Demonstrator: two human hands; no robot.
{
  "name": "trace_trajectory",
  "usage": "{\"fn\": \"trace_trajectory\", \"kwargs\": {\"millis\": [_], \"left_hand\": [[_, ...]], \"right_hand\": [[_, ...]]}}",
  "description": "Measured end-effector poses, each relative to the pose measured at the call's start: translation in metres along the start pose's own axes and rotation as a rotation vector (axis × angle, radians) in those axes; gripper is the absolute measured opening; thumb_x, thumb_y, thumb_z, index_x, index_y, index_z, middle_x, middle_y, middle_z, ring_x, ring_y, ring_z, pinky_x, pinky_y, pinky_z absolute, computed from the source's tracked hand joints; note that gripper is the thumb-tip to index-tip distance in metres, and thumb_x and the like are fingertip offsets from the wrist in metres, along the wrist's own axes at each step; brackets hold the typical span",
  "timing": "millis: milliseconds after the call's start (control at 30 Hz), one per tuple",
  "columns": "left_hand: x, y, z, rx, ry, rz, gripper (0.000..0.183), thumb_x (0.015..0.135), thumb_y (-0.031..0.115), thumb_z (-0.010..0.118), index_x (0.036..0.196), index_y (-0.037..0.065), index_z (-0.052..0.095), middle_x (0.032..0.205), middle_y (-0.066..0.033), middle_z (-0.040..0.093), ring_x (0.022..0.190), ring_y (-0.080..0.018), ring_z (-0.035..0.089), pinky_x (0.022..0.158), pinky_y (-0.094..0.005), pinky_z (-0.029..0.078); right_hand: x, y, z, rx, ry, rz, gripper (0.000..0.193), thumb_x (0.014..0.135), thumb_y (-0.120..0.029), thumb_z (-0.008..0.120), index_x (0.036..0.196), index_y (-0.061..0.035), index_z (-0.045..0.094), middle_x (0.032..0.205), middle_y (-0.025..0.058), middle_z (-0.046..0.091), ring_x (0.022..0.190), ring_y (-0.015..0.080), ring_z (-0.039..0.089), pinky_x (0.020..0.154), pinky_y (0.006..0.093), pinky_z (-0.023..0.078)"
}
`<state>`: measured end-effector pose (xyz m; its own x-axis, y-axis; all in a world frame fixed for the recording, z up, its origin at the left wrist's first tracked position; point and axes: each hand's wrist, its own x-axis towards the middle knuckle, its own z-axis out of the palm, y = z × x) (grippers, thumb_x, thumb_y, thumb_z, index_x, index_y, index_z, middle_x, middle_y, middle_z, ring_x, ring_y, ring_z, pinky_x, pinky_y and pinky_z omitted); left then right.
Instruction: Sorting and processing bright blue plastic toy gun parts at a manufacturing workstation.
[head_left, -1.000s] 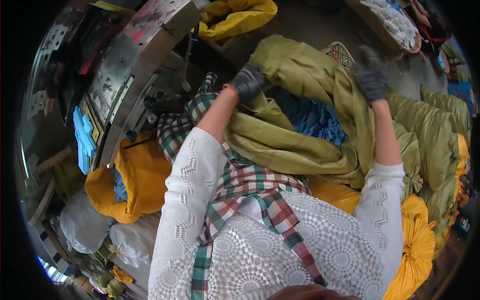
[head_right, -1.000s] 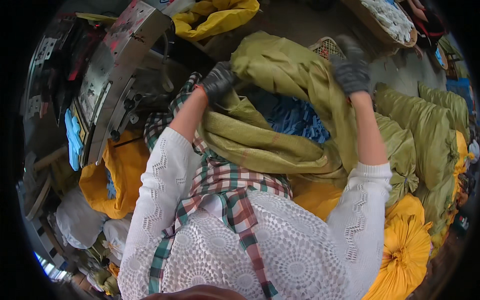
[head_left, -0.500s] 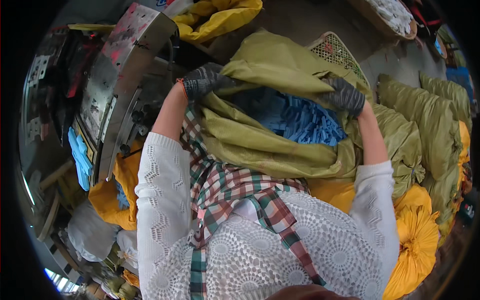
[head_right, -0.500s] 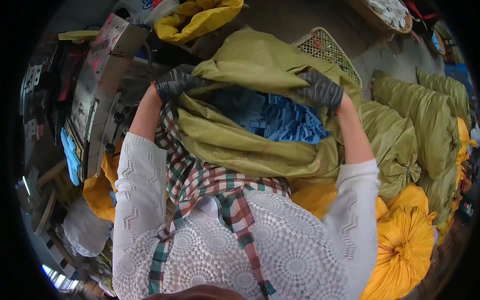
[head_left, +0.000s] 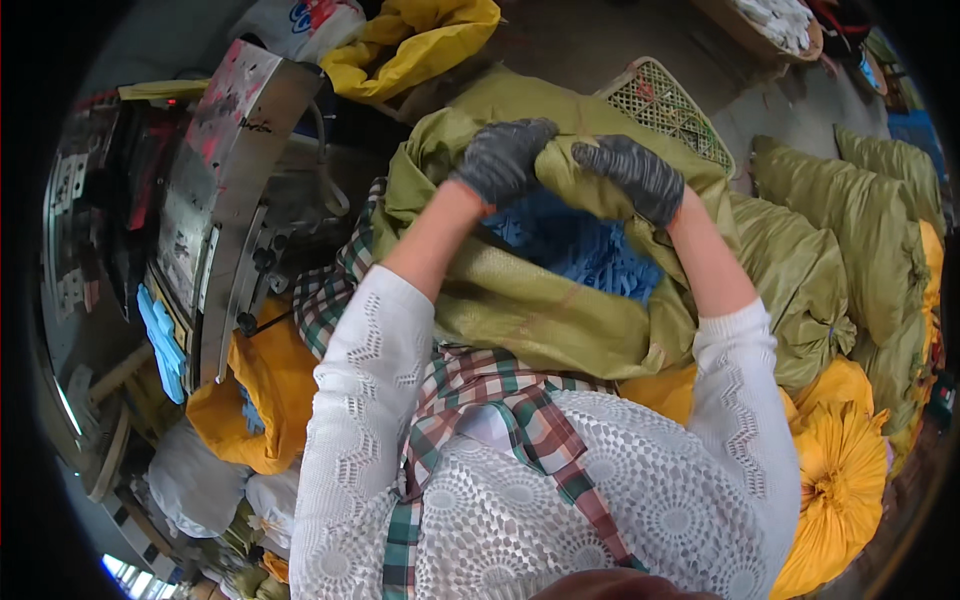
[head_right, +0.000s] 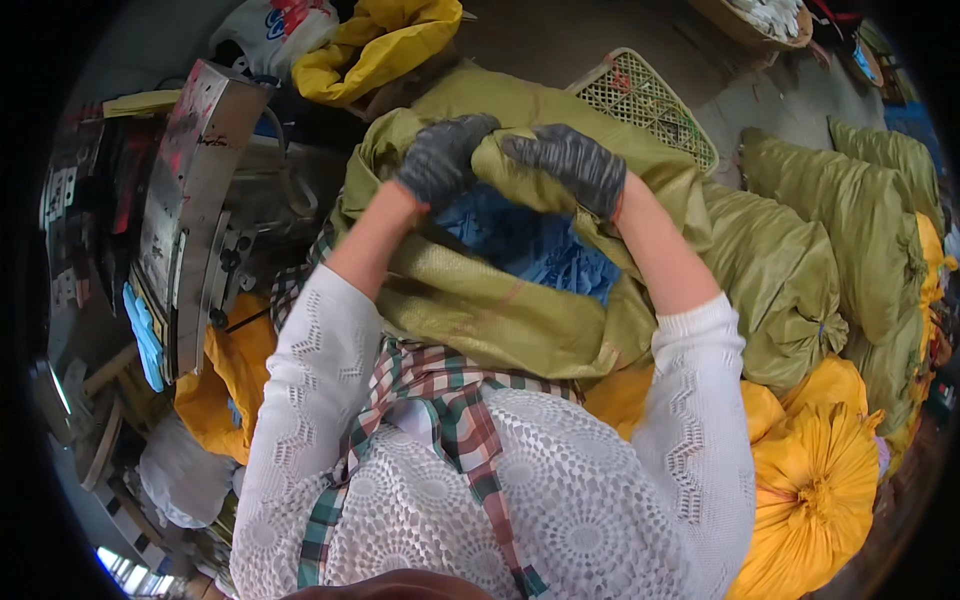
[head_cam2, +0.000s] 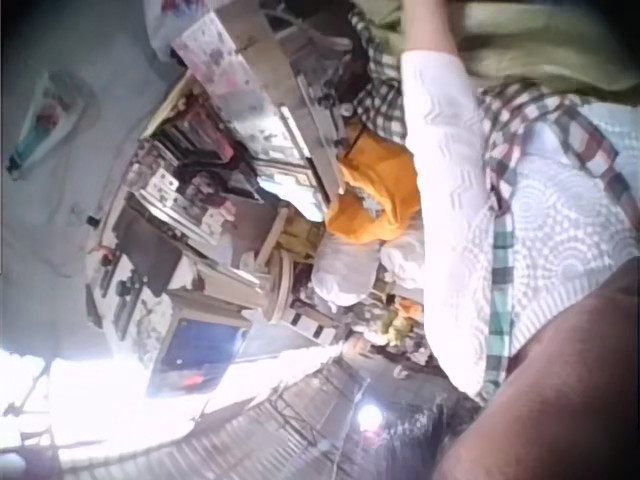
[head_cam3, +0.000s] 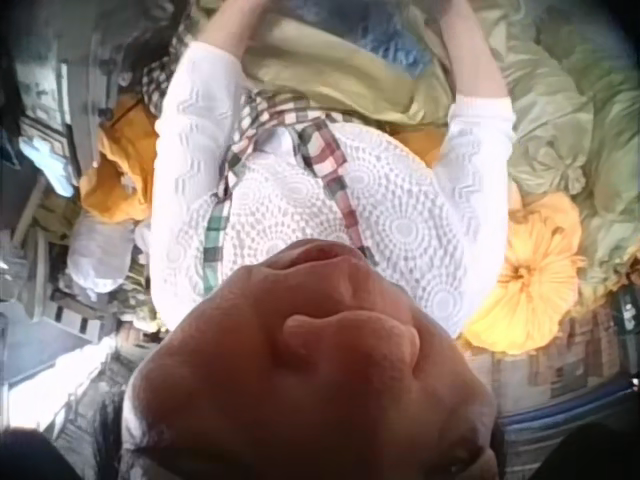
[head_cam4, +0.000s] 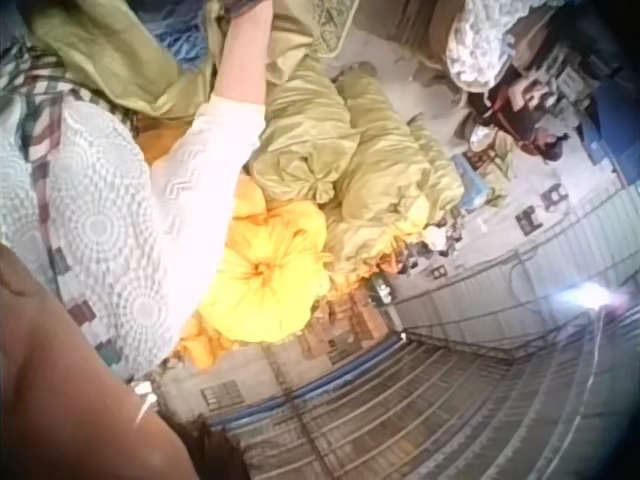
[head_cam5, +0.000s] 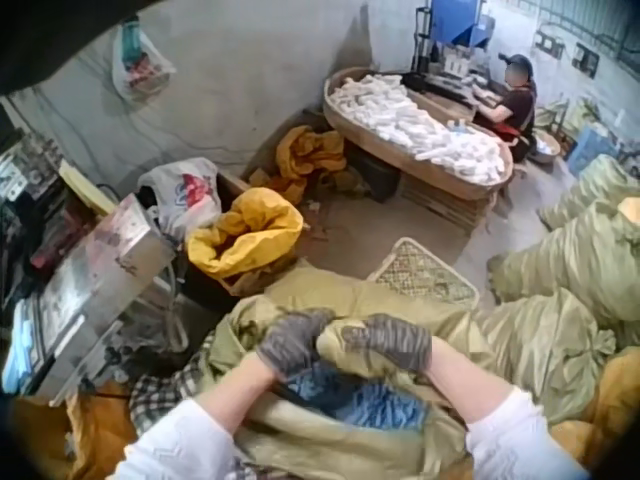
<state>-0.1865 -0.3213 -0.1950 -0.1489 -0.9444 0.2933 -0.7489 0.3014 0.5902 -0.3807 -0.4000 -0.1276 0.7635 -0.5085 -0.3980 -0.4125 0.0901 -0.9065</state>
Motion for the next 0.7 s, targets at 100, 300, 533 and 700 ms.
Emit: {"fn": "trace_trajectory", "kwargs": {"millis": [100,300,533,700], "left_hand": [[0.023,-0.027,-0.015,-0.132,-0.439,-0.161,0.030,0.082,0.028,0.064,0.100,0.004,0.066,0.095,-0.0198,0.067,0.085,-0.0346,0.063,0.082,-0.0391,0.050],[0.046,-0.073,-0.026,-0.109,-0.807,-0.175,0.033,0.085,0.035,0.063,0.105,0.009,0.067,0.099,-0.0142,0.068,0.089,-0.0290,0.064,0.080,-0.0371,0.050],[0.028,-0.033,-0.021,0.239,0.044,-0.140,0.055,0.081,0.028,0.068,0.130,0.009,0.051,0.133,-0.0146,0.052,0.116,-0.0342,0.054,0.100,-0.0441,0.039],[0.016,0.049,-0.002,0.390,0.041,0.406,0.058,0.076,0.027,0.069,0.131,0.016,0.050,0.125,-0.0129,0.056,0.120,-0.0341,0.049,0.104,-0.0447,0.036]], "right_hand": [[-0.040,0.017,0.012,-0.645,0.414,-0.200,0.045,0.082,-0.034,0.071,0.115,-0.0050,0.064,0.107,0.0125,0.067,0.103,0.0256,0.061,0.090,0.0342,0.047],[-0.070,0.101,-0.019,-0.795,0.624,-0.101,0.054,0.074,-0.027,0.078,0.119,-0.0013,0.061,0.113,0.0136,0.065,0.107,0.0243,0.061,0.095,0.0354,0.047],[-0.051,0.154,-0.037,0.428,0.119,-0.179,0.040,0.089,-0.019,0.062,0.123,0.0003,0.056,0.117,0.0123,0.063,0.106,0.0213,0.061,0.093,0.0315,0.049],[-0.026,0.179,-0.005,0.298,0.022,-0.445,0.037,0.100,-0.016,0.037,0.135,-0.0050,0.044,0.132,0.0106,0.052,0.117,0.0204,0.053,0.103,0.0293,0.042]]}}
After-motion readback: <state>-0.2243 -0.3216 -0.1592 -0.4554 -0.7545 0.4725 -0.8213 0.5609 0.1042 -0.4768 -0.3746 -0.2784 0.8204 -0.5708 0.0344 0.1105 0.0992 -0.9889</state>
